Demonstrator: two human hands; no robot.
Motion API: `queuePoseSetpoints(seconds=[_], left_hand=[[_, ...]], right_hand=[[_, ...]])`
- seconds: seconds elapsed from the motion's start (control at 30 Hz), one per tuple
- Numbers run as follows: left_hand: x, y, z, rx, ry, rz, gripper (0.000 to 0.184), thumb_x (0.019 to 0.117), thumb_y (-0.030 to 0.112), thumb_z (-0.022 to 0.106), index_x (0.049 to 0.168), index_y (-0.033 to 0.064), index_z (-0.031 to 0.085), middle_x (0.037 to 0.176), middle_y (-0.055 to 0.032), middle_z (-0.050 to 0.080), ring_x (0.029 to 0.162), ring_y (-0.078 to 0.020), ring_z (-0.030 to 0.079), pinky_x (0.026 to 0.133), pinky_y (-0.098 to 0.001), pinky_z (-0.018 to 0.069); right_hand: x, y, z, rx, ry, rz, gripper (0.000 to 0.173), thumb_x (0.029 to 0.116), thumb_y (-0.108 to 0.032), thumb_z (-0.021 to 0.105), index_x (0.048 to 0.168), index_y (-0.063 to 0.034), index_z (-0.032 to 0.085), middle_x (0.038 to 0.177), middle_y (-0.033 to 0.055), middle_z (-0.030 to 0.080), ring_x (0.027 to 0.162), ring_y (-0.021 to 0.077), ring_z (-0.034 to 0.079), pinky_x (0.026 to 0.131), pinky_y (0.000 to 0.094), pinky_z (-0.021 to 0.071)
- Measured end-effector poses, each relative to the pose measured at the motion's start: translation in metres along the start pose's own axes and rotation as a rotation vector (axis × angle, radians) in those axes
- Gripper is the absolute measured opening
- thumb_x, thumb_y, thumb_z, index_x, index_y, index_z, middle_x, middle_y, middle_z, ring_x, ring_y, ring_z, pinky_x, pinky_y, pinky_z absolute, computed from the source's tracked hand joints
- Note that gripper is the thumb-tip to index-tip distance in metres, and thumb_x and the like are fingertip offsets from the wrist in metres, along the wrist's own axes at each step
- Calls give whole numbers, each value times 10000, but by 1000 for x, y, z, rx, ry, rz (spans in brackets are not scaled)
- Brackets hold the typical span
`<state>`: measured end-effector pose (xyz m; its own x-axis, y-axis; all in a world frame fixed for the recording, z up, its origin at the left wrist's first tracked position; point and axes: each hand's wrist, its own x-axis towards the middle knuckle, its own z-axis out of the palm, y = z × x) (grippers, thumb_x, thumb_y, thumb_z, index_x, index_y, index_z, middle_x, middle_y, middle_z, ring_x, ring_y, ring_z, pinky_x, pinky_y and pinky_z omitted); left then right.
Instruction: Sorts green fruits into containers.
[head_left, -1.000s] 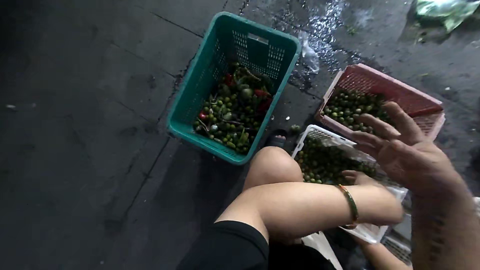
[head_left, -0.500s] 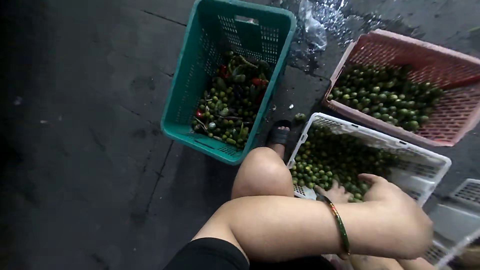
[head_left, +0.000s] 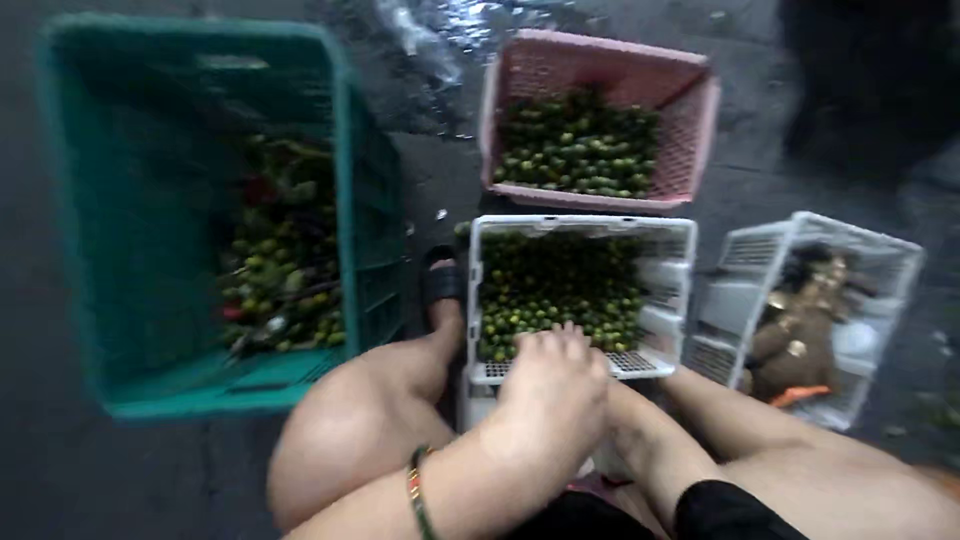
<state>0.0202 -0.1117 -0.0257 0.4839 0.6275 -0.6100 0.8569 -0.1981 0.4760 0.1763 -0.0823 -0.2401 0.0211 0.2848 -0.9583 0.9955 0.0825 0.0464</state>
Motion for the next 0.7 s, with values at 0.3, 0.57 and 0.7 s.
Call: queuePoseSetpoints(seconds=[0.3, 0.57, 0.7], left_hand=[[-1, 13, 8, 115, -32, 148, 600, 990, 475, 600, 1447, 91, 537, 1269, -226, 631, 1152, -441, 617, 871, -582, 512], [9, 5, 4, 92, -197, 66, 506, 1020, 428, 572, 1459, 178, 540, 1328, -210, 592, 1211, -423, 573, 938, -600, 467], [14, 2, 3, 128, -227, 15, 459, 1029, 415, 562, 1412, 162, 576, 1343, -219, 570, 1225, -431, 557, 909, -594, 478]], right_hand=[[92, 7, 67, 162, 186, -138, 779, 846, -450, 753, 1516, -161, 477, 1482, 155, 538, 1367, 393, 502, 1063, 604, 460], [82, -49, 68, 16, 106, -246, 660, 895, -494, 704, 1489, -272, 524, 1428, 147, 598, 1329, 403, 550, 1004, 644, 497], [59, -31, 38, -13, 0, -420, 517, 998, -404, 578, 1483, -229, 546, 1411, 155, 613, 1317, 374, 570, 1053, 618, 467]])
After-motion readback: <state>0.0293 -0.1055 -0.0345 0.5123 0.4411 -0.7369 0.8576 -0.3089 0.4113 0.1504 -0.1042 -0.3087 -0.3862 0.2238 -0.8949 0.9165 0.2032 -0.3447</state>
